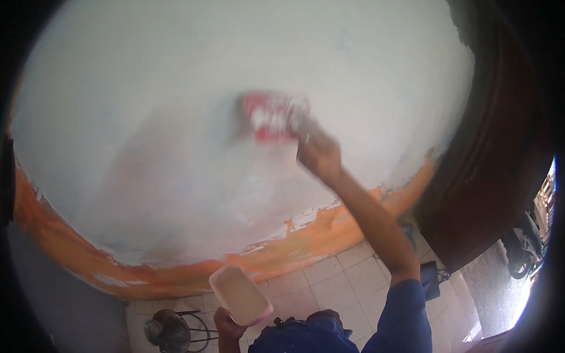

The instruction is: The person applies plaster to a wall using a scraper, taking material from a handheld container and spreading it over the wall surface.

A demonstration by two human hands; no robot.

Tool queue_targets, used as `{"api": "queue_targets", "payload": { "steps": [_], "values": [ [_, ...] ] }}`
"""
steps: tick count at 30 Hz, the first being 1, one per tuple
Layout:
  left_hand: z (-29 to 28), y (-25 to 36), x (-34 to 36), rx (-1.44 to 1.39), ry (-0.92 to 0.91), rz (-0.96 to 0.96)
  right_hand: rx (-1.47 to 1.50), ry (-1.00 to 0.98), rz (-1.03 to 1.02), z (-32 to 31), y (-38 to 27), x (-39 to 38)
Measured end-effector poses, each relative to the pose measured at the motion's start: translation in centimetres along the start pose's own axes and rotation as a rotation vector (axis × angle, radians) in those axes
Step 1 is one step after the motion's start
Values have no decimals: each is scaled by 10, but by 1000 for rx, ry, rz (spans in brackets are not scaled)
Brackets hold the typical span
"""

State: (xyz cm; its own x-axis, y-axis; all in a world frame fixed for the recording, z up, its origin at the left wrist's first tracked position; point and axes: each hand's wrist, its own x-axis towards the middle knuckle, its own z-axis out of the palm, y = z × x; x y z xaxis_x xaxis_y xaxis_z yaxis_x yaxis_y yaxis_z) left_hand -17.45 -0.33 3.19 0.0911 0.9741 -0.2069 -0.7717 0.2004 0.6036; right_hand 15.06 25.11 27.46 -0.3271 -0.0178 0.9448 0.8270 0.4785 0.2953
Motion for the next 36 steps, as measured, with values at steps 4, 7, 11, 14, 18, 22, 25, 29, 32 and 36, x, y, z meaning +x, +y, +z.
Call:
{"api": "queue_targets", "payload": {
  "steps": [4,7,11,14,18,22,25,29,32,36],
  "values": [
    [6,-7,13,-257,-31,-205,-93,11,-37,3,41,25],
    [14,-21,20,-273,-27,-193,-69,-196,-91,31,32,-49],
    [35,-44,25,-281,-20,-189,194,-397,-3,7,-30,-140],
    [48,-54,31,-285,-34,-162,450,-503,592,-37,-69,-167],
    [66,-75,35,-206,78,-111,1129,-194,1835,-92,-96,-152],
    [80,-105,51,-158,65,-66,1620,19,2158,-125,-87,-161],
    [85,-123,64,-124,22,-106,1688,2,2214,-136,-77,-174],
    [94,-139,78,-174,10,-140,1856,173,2328,-139,-65,-172],
    [97,-150,87,-165,-10,-200,1757,67,2162,-138,-64,-200],
    [104,-184,93,-102,-26,-236,1312,-373,1969,-157,-39,-212]
  ]
}}
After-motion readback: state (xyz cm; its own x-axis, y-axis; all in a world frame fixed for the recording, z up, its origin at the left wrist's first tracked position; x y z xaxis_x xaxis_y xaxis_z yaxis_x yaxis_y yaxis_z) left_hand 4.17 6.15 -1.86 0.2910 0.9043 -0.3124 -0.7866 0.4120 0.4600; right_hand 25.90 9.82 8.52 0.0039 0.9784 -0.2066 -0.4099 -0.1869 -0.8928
